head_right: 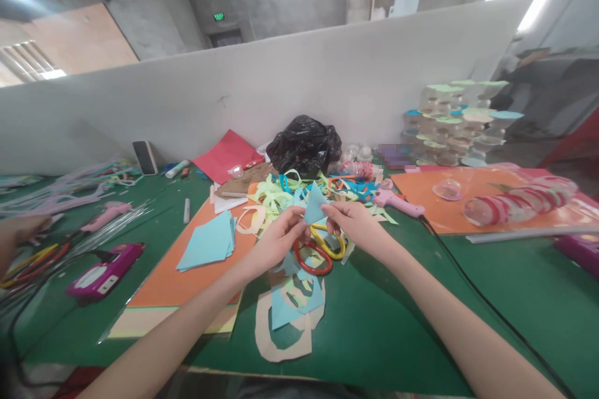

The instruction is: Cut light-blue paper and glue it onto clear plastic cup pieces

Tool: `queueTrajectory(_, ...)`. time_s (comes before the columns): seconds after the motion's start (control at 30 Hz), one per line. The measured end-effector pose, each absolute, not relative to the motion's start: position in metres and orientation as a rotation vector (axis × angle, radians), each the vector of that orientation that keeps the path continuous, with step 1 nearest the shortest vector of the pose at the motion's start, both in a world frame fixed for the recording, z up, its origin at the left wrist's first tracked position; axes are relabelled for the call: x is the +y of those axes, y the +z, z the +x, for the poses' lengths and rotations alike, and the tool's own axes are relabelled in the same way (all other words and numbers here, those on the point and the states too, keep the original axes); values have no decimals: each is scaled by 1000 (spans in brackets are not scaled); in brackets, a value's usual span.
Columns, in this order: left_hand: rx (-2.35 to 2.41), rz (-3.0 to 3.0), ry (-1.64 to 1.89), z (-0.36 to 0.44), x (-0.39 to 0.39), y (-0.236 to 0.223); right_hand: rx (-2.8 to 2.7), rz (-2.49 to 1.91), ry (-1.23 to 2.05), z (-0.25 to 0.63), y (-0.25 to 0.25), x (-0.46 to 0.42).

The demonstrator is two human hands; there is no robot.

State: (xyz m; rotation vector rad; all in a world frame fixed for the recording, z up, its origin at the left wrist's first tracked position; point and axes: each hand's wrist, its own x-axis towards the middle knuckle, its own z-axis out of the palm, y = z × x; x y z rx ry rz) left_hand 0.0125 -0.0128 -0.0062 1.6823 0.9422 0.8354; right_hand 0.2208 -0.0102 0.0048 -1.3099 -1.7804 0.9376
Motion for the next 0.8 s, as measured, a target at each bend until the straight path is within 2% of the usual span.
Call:
queueTrajectory(0.23,1117,1868,891,12,-20,4,-1901,-1222,946,218,3,-13)
queueTrajectory(0.53,1326,1675,1198,0,4,-2,-2319,-1451,204,195,-13,-24)
queueTrajectory(0.8,1280,1715,1193,4,0,0,-2400,-1833,74,159,-6,-34)
